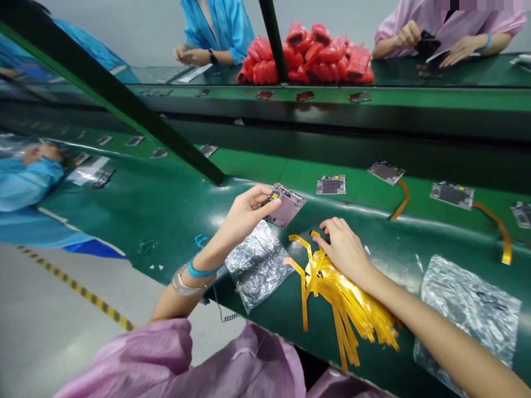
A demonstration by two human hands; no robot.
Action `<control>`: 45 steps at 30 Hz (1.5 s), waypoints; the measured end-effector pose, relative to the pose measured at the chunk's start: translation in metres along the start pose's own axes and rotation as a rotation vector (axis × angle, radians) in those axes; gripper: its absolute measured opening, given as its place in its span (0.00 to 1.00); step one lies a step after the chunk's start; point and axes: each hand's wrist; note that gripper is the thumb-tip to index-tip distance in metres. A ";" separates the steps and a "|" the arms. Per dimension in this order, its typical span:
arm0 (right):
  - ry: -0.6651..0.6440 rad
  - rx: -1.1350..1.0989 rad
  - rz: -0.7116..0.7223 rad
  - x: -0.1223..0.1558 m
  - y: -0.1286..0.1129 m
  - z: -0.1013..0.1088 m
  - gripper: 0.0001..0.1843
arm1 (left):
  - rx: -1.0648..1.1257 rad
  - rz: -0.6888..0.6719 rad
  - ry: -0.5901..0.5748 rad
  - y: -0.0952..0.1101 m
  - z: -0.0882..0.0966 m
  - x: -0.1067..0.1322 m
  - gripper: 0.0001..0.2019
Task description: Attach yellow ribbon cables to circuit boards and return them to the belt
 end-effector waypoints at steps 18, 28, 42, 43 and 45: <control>-0.145 0.189 -0.058 -0.016 0.002 -0.003 0.01 | 0.021 0.128 -0.185 -0.001 -0.002 0.030 0.10; -0.105 0.244 -0.080 0.002 -0.007 0.001 0.07 | 0.042 0.159 -0.224 -0.006 -0.004 0.035 0.10; -0.165 0.222 -0.120 0.022 -0.009 0.006 0.09 | 0.054 0.195 -0.262 -0.013 -0.008 0.036 0.11; -0.143 0.223 -0.121 0.024 -0.009 0.007 0.06 | 0.053 0.197 -0.262 -0.013 -0.007 0.037 0.11; -0.097 0.235 -0.135 0.028 -0.010 0.008 0.04 | 0.044 0.193 -0.259 -0.012 -0.006 0.038 0.11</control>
Point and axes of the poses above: each hand's wrist, its own x-axis away from the middle knuckle, its own z-axis out of the back of the hand, y = z × x, and after that the axes turned 5 degrees about y, right-handed
